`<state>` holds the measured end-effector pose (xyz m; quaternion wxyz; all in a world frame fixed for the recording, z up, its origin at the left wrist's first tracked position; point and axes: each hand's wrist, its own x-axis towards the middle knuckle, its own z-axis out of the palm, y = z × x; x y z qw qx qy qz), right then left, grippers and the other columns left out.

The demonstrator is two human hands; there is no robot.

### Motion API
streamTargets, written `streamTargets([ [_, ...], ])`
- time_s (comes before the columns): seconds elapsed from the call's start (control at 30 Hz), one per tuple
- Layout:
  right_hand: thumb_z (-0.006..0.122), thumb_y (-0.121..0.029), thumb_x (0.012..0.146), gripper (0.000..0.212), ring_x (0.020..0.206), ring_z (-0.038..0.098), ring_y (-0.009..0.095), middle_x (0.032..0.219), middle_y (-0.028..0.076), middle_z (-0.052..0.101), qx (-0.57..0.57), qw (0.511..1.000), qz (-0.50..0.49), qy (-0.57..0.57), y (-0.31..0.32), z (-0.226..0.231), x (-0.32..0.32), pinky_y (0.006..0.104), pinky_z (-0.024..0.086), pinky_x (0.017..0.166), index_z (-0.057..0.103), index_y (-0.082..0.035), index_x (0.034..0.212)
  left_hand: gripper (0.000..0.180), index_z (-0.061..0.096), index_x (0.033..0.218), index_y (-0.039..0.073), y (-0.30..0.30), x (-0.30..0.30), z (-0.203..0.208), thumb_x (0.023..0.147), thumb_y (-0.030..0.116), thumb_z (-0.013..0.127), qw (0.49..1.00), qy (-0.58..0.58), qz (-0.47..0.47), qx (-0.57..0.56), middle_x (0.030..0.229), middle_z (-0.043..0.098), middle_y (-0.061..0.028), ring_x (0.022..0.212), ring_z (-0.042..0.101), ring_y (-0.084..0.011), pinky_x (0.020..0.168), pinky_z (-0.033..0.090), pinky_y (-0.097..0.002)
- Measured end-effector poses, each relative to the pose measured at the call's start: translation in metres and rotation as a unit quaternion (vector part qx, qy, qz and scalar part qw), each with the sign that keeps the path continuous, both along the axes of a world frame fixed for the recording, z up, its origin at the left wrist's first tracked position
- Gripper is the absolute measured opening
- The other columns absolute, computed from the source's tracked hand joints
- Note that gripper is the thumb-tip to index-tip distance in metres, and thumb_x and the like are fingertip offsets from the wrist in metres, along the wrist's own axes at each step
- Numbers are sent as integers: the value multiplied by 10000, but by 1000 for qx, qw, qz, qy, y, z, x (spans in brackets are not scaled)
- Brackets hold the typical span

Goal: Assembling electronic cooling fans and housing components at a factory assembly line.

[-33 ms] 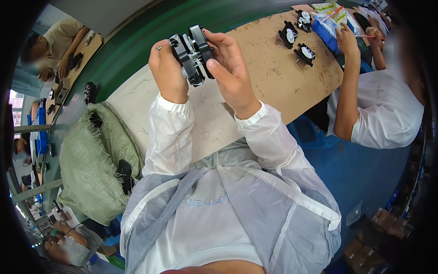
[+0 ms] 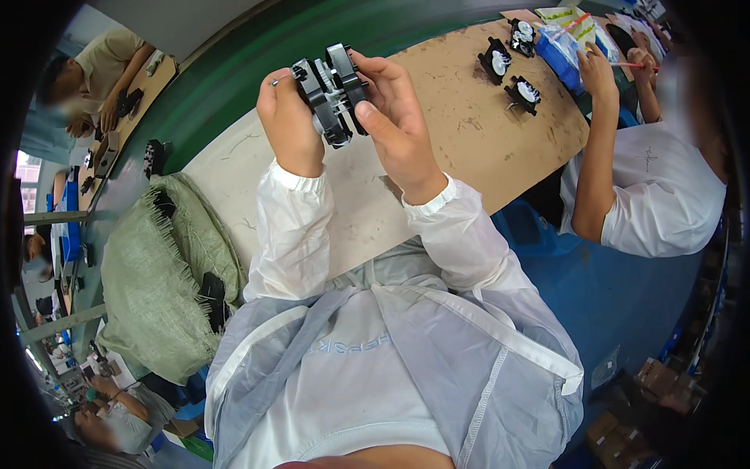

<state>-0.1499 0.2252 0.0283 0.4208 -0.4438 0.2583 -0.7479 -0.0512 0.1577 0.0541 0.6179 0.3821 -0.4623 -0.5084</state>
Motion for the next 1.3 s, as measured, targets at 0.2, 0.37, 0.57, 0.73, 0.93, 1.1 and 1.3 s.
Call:
streamTargets([
  [0.2,566,-46,912,558,1272,474,263,1490,164,428,8,1000,-17,-16,-1,-2,4,366,361,1083,369,-77,1433,231,572,980,-20,-8,-1,-16,980,176,450,999,-44,21,-13,834,608,-104,729,527,-180,695,461,-304],
  [0.37,579,-29,898,592,1280,473,270,1496,171,420,17,998,-23,-51,1,-1,6,367,358,1085,356,-94,1443,242,569,981,-27,-7,0,-16,989,182,447,997,-69,17,-4,858,617,-118,771,541,-201,752,465,-324],
  [0.57,588,-24,888,626,1305,455,271,1510,173,401,18,999,6,-36,0,-2,3,370,342,1100,336,-104,1455,240,563,989,-23,-2,0,-15,995,187,448,999,-37,10,1,859,616,-125,788,552,-204,761,467,-325],
  [0.73,581,-42,899,627,1330,433,277,1515,170,394,51,998,32,-12,-2,2,0,373,326,1114,319,-109,1465,258,560,1027,-23,-1,0,-11,1003,204,440,997,-75,15,-19,863,620,-123,797,552,-199,768,475,-328],
  [0.93,523,-71,940,609,1357,415,286,1529,173,372,13,986,-27,162,-13,7,-5,390,339,1115,281,-115,1498,254,555,1084,-37,-1,2,-12,953,181,553,981,175,-71,34,863,628,-115,824,586,-202,815,498,-335],
  [1.1,577,-108,961,600,1360,388,275,1530,154,364,12,995,91,39,-21,16,-4,370,308,1120,306,-81,1496,344,570,1129,-60,7,33,-14,837,85,681,984,-74,-151,-59,930,672,-141,872,644,-224,843,527,-332],
  [1.3,592,-171,991,511,1262,488,236,1420,171,489,60,982,36,176,-51,21,-30,350,387,1052,417,-24,1448,463,587,1154,-82,14,68,-9,716,-35,730,986,-83,-127,-66,1019,701,-190,896,687,-249,828,551,-316],
])
